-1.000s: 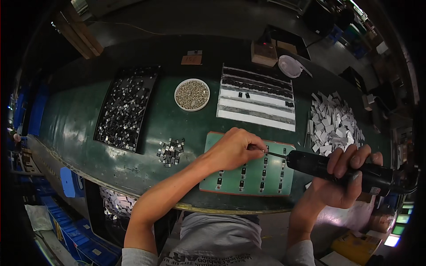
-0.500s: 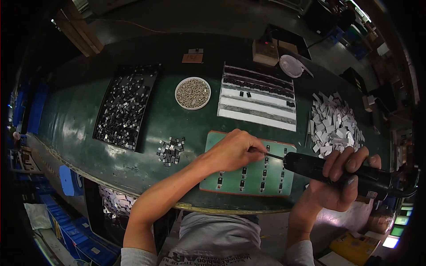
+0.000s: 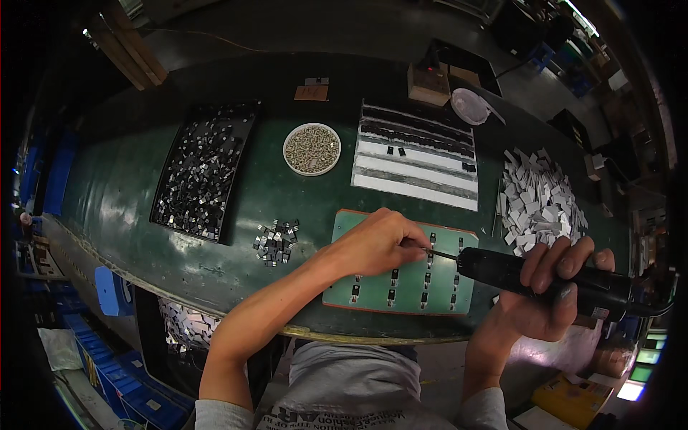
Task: The person places electronic components into a mounting jig, attaches them to a PCB, and secures the components with screws using an electric screwdriver.
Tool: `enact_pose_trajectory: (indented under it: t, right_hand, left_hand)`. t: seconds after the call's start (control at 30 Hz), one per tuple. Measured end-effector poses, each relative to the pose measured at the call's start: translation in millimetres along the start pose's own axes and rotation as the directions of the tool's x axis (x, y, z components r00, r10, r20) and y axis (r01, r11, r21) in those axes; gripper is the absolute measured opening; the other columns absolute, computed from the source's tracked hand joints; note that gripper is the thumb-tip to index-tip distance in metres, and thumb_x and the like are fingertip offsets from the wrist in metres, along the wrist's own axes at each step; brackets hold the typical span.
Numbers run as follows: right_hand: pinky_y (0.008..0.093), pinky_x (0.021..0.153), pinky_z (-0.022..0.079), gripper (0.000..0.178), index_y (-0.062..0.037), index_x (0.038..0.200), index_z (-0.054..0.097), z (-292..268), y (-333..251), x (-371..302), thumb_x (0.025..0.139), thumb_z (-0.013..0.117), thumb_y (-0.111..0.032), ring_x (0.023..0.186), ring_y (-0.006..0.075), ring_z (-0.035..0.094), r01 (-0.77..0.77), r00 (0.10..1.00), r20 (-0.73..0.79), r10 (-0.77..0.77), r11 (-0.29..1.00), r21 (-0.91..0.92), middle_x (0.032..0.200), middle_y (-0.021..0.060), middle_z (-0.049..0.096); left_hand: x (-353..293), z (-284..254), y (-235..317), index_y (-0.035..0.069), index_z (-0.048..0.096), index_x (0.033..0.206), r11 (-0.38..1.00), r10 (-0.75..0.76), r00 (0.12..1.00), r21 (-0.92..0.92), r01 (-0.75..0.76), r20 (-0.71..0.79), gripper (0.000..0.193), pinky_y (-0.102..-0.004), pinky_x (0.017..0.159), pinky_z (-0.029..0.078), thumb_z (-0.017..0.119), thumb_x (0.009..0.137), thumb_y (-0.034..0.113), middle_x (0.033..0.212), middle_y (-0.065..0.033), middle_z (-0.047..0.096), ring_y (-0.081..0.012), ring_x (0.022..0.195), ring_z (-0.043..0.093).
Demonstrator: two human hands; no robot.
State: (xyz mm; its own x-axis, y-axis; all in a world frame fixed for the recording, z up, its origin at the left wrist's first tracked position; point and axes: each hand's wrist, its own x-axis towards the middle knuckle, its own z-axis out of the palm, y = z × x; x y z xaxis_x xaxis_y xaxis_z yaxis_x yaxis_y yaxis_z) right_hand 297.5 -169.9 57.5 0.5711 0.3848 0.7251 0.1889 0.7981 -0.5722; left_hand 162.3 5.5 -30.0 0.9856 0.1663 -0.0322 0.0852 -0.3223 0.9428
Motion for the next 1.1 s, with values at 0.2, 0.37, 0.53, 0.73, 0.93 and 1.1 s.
enact_pose_trajectory:
  t: [0.2, 0.37, 0.53, 0.73, 0.93, 1.1]
  right_hand:
    - [0.026, 0.048, 0.048, 0.05, -0.0067, 0.131, 0.041, 2, -1, -1, 0.088, 0.066, -0.009, 0.062, 0.015, 0.052, -0.001, 1.0, -0.003, 0.001, 1.0, 0.017, 0.093, 0.0108, 0.051]
    - [0.0272, 0.048, 0.05, 0.052, -0.0067, 0.132, 0.041, 3, 0, -2, 0.087, 0.067, -0.009, 0.063, 0.0156, 0.054, -0.014, 1.0, 0.001, 0.014, 1.0, 0.022, 0.093, 0.0114, 0.052]
    - [0.0278, 0.05, 0.051, 0.052, -0.0062, 0.132, 0.041, 6, -1, -3, 0.087, 0.067, -0.009, 0.063, 0.0164, 0.055, -0.006, 1.0, 0.014, 0.006, 1.0, 0.006, 0.093, 0.0116, 0.052]
    - [0.0277, 0.049, 0.05, 0.052, -0.0057, 0.133, 0.041, 3, 0, -5, 0.088, 0.067, -0.01, 0.065, 0.0163, 0.055, 0.01, 1.0, -0.006, -0.01, 0.999, 0.04, 0.094, 0.0114, 0.052]
    - [0.0295, 0.05, 0.051, 0.053, -0.0058, 0.132, 0.04, 0, -19, -7, 0.086, 0.067, -0.007, 0.064, 0.0164, 0.057, -0.057, 0.998, -0.002, 0.057, 0.998, -0.035, 0.094, 0.0116, 0.053]
    - [0.0319, 0.051, 0.054, 0.054, -0.0089, 0.126, 0.04, 9, -26, -22, 0.082, 0.072, -0.005, 0.058, 0.0167, 0.057, -0.263, 0.965, -0.021, 0.263, 0.959, -0.101, 0.088, 0.0122, 0.056]
  left_hand:
    - [0, 0, 1, 0.003, 0.075, 0.111, 0.999, -0.028, 0.999, -0.034, 0.029, 0.029, 0.02, -0.0334, 0.08, 0.057, 0.074, 0.091, 0.006, 0.106, -0.0131, 0.076, -0.0247, 0.096, 0.074]
    - [-1, 2, -3, 0.001, 0.075, 0.109, 0.999, 0.023, 0.999, -0.037, -0.022, 0.033, 0.02, -0.0329, 0.074, 0.055, 0.074, 0.09, 0.006, 0.098, -0.0116, 0.074, -0.0205, 0.086, 0.072]
    - [-1, 2, 1, 0.002, 0.074, 0.107, 1.0, 0.007, 0.999, -0.02, -0.006, 0.04, 0.018, -0.0326, 0.069, 0.052, 0.074, 0.09, 0.008, 0.091, -0.01, 0.073, -0.018, 0.078, 0.067]
    - [-2, 3, 1, 0.004, 0.074, 0.107, 0.999, 0.006, 0.998, -0.034, -0.003, 0.069, 0.017, -0.0331, 0.068, 0.051, 0.074, 0.091, 0.01, 0.087, -0.0095, 0.072, -0.0182, 0.077, 0.066]
    - [0, 1, 3, -0.001, 0.073, 0.108, 0.999, -0.01, 0.999, -0.044, 0.012, 0.05, 0.02, -0.037, 0.078, 0.056, 0.072, 0.091, 0.01, 0.096, -0.016, 0.075, -0.0285, 0.087, 0.072]
    - [-1, 3, -1, 0.004, 0.074, 0.106, 0.998, -0.004, 1.0, -0.059, 0.003, -0.017, 0.017, -0.0329, 0.072, 0.052, 0.072, 0.092, 0.011, 0.093, -0.0097, 0.075, -0.0197, 0.08, 0.068]
